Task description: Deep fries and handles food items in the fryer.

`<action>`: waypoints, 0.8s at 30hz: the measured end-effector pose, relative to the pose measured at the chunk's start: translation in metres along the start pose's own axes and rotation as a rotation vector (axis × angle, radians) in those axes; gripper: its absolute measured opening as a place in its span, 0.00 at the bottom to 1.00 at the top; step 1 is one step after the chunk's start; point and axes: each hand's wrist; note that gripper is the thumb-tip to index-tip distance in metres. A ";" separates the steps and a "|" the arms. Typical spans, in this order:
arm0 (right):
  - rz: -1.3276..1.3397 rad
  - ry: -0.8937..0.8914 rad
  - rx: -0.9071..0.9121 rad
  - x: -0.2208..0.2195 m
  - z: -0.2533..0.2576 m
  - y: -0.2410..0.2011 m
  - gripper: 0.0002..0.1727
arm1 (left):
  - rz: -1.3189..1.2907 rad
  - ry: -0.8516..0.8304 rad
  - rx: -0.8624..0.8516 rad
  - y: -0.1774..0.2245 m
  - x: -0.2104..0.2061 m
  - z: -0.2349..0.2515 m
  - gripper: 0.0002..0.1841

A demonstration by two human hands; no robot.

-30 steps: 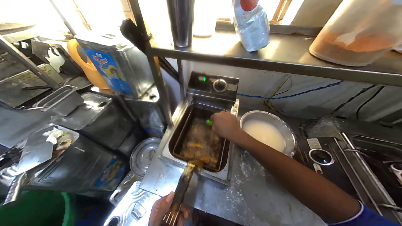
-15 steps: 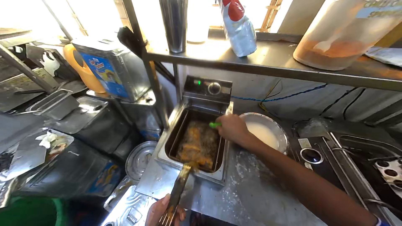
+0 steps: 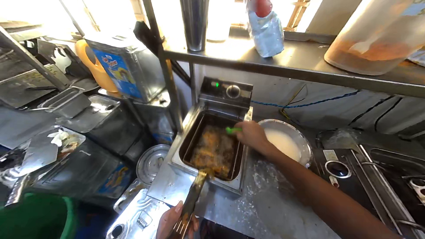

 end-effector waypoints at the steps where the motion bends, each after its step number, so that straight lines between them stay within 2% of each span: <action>1: 0.047 0.038 0.019 0.002 -0.006 0.005 0.10 | -0.004 0.014 -0.004 0.001 0.000 -0.001 0.27; 6: 0.005 0.137 -0.010 0.015 -0.022 0.013 0.10 | 0.014 0.026 -0.014 0.005 0.002 -0.003 0.24; 11: -0.107 0.022 -0.115 0.005 -0.022 -0.003 0.12 | 0.017 0.001 0.025 0.007 0.002 0.001 0.26; 16: 0.024 0.036 -0.113 -0.010 -0.013 0.004 0.12 | 0.046 0.013 -0.015 0.009 0.005 -0.005 0.26; 20: 0.176 0.098 -0.090 0.008 -0.010 0.022 0.12 | 0.140 0.155 -0.046 0.010 0.018 -0.018 0.23; 24: 0.254 0.124 -0.054 0.019 -0.015 0.021 0.11 | 0.177 0.197 -0.048 0.008 0.033 -0.020 0.26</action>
Point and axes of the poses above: each hand's wrist, its own z-axis towards the middle knuckle, its own x-axis out of the back of the hand, y = z × x, and after that the axes turned 7 degrees about -x, right-handed
